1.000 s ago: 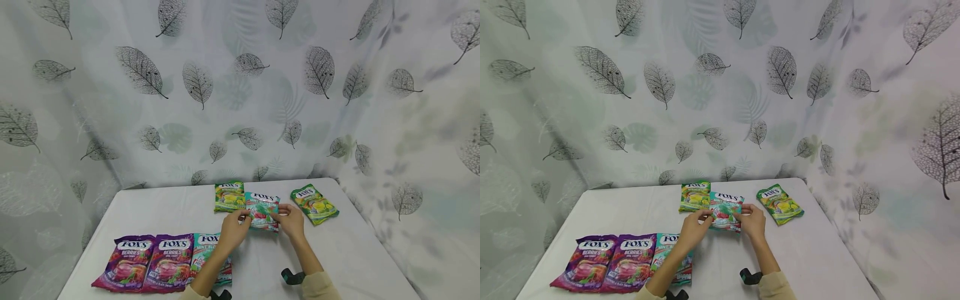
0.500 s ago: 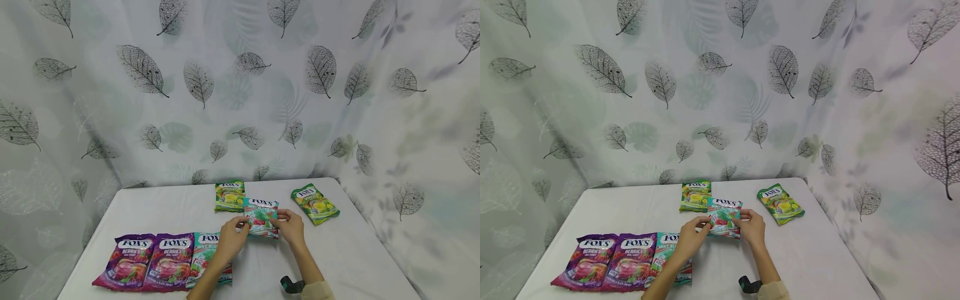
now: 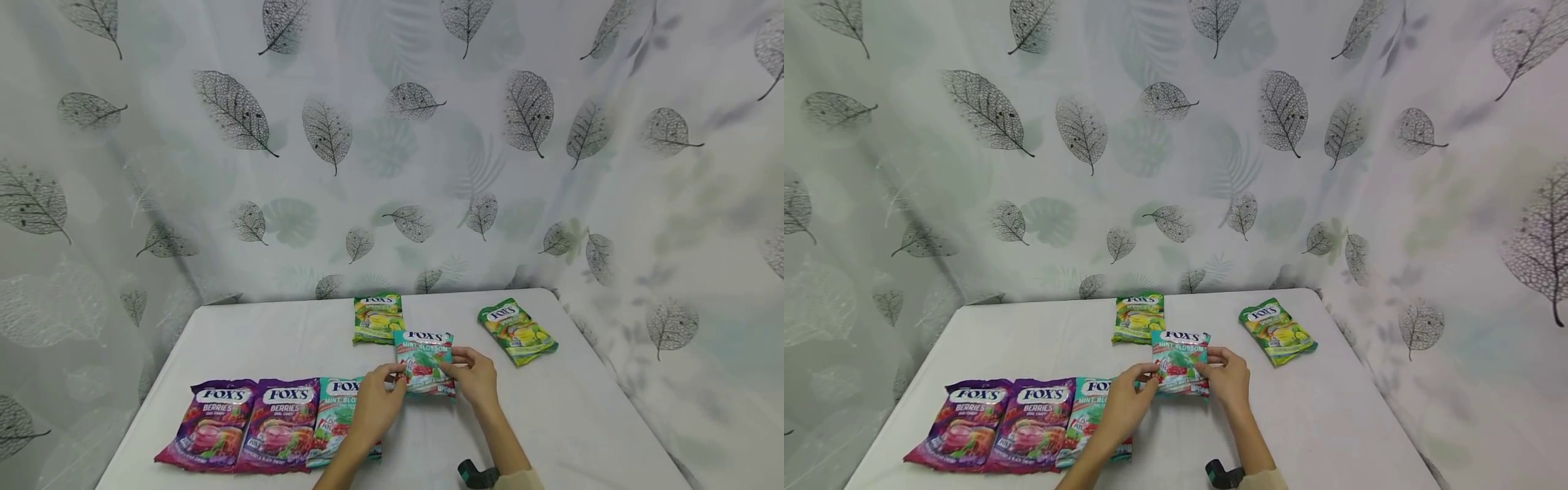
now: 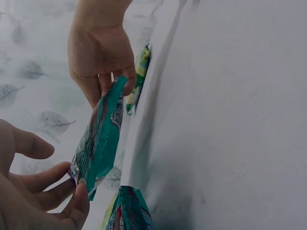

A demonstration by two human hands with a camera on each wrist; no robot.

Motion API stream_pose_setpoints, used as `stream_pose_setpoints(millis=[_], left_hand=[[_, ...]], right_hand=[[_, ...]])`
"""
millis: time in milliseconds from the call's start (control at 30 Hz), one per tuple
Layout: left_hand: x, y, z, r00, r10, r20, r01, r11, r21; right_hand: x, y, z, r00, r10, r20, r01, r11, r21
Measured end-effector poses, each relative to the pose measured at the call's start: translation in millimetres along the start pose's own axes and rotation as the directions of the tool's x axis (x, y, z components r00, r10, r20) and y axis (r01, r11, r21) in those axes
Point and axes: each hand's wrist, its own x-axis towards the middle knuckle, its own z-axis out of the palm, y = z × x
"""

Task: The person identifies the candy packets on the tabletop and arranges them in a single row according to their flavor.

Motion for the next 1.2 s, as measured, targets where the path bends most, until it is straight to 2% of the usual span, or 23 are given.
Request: stream_pose_setpoints(millis=[233,433,533,767,967,1200], left_hand=[[-9.2,-0.8,-0.8,1.0,0.007,-0.024,-0.008,1.0,-0.016],[-17.1,-2.8,-2.5,1.0,-0.022,-0.017,0.021,1.0,-0.019],[-22.9,-4.5,-2.8,0.999,-0.017,-0.028,0.017,1.0,-0.023],[-34.7,-6.9,-2.7,0.998,-0.01,-0.07,0.01,1.0,0.01],[-39.0,-7.9,-4.5,0.996,-0.06,-0.064,0.062,0.997,0.034],[-45.5,-8.0,-3.8,0.996,-0.053,-0.076,0.059,0.995,0.082]], right_hand=[[-8.0,0.9,0.1,1.0,0.015,0.003,-0.015,1.0,-0.005],[-14.6,1.2,0.7,1.0,0.009,0.01,-0.009,1.0,-0.016],[-18.5,2.8,1.8,1.0,0.008,0.025,-0.008,1.0,-0.014],[-27.6,6.4,3.6,0.999,0.01,0.042,-0.009,1.0,-0.013],[-34.9,4.8,4.3,0.999,0.012,0.049,-0.01,1.0,-0.027],[-41.1,5.6,2.8,0.998,0.017,0.057,-0.016,1.0,-0.022]])
